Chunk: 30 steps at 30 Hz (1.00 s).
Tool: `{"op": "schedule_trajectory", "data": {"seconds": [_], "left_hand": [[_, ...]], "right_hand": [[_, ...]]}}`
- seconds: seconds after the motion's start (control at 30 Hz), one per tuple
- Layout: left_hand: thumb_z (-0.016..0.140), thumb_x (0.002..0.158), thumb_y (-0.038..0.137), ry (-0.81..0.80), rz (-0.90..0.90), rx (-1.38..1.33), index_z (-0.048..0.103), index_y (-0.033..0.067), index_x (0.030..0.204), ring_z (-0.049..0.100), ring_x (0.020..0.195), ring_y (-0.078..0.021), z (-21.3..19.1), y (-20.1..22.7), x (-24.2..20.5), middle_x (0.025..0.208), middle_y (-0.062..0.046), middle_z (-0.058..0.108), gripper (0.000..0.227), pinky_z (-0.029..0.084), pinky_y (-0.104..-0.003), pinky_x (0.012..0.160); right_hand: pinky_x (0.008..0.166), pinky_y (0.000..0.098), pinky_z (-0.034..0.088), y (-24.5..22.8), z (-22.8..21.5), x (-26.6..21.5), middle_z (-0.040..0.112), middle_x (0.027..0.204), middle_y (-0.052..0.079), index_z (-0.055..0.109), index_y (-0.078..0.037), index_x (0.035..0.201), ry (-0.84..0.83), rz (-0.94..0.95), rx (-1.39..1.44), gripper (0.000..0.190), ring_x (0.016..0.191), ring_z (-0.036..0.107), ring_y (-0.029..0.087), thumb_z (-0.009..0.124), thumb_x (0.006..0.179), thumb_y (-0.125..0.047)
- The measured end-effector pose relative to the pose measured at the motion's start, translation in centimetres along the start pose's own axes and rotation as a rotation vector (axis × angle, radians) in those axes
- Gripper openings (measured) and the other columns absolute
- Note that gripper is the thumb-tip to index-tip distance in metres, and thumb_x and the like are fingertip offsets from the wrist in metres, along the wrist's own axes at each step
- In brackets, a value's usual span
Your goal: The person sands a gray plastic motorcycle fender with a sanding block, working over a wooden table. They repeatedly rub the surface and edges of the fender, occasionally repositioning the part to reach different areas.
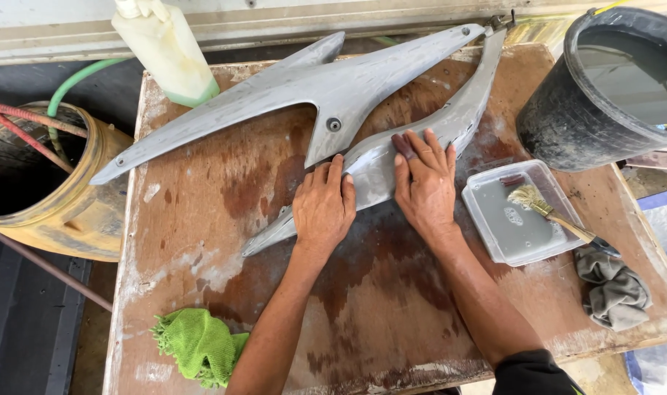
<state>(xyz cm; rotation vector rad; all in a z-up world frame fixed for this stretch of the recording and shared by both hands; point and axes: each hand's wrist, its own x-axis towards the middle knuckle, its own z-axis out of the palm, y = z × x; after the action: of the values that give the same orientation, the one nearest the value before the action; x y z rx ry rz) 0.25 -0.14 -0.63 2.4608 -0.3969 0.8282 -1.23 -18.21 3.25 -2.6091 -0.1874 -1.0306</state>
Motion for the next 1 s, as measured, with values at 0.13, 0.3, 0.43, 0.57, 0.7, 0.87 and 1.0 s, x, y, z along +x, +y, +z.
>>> {"op": "schedule_trajectory", "data": {"seconds": [0.13,0.3,0.43,0.57,0.7,0.87,1.0], "left_hand": [[0.049,0.102,0.031,-0.009,-0.003,0.0,0.064,0.0095,0.132,0.07,0.096,-0.0287,0.5,-0.2,-0.1,0.106,-0.011,0.069,0.04,0.056,-0.041,0.08],[0.049,0.101,0.032,0.023,0.017,0.021,0.065,0.0103,0.13,0.071,0.094,-0.0271,0.3,-0.2,0.0,0.105,-0.01,0.069,0.039,0.056,-0.039,0.079],[0.049,0.102,0.032,0.027,0.016,0.008,0.065,0.0097,0.13,0.071,0.095,-0.0278,0.4,-0.2,-0.1,0.105,-0.011,0.069,0.04,0.056,-0.04,0.079],[0.049,0.102,0.031,0.021,0.014,0.011,0.065,0.0091,0.13,0.071,0.095,-0.0282,0.2,-0.2,0.0,0.105,-0.011,0.07,0.04,0.057,-0.04,0.079],[0.05,0.101,0.031,0.027,0.016,0.014,0.065,0.0093,0.13,0.071,0.095,-0.0282,0.1,-0.1,0.1,0.105,-0.011,0.07,0.04,0.057,-0.04,0.079],[0.05,0.101,0.031,0.029,0.02,0.011,0.065,0.0095,0.13,0.071,0.095,-0.0279,0.6,-0.3,-0.1,0.105,-0.011,0.07,0.039,0.057,-0.039,0.079],[0.05,0.101,0.031,0.03,0.019,0.008,0.065,0.0089,0.131,0.071,0.095,-0.0285,0.3,-0.2,-0.1,0.105,-0.011,0.07,0.04,0.057,-0.04,0.079]], "right_hand": [[0.119,0.0619,0.02,0.3,1.3,-1.5,0.065,0.141,0.004,0.08,-0.015,0.102,-0.08,-0.057,0.015,0.027,0.143,0.047,0.033,0.058,0.105,-0.03],[0.114,0.0608,0.03,3.1,1.1,-1.1,0.067,0.137,0.006,0.079,-0.015,0.108,-0.037,-0.074,-0.034,0.024,0.137,0.054,0.035,0.058,0.105,-0.026],[0.112,0.0641,0.032,1.8,0.5,-1.3,0.067,0.137,0.009,0.078,-0.01,0.098,-0.032,-0.098,-0.018,0.022,0.136,0.054,0.04,0.062,0.103,-0.023],[0.118,0.0614,0.022,0.6,-0.4,-1.0,0.066,0.138,0.003,0.078,-0.018,0.109,-0.106,-0.14,0.024,0.022,0.14,0.051,0.034,0.059,0.104,-0.028],[0.114,0.0646,0.029,2.1,-1.3,-0.1,0.065,0.139,0.006,0.078,-0.011,0.108,-0.062,-0.057,-0.058,0.025,0.14,0.05,0.037,0.058,0.106,-0.026],[0.119,0.0637,0.021,1.8,0.0,-1.5,0.066,0.139,0.003,0.079,-0.018,0.104,-0.163,-0.135,0.007,0.026,0.144,0.046,0.034,0.057,0.105,-0.031],[0.117,0.0666,0.023,3.5,-0.4,-0.2,0.066,0.139,0.004,0.078,-0.015,0.095,-0.113,-0.103,-0.043,0.025,0.141,0.049,0.037,0.06,0.106,-0.027]]}}
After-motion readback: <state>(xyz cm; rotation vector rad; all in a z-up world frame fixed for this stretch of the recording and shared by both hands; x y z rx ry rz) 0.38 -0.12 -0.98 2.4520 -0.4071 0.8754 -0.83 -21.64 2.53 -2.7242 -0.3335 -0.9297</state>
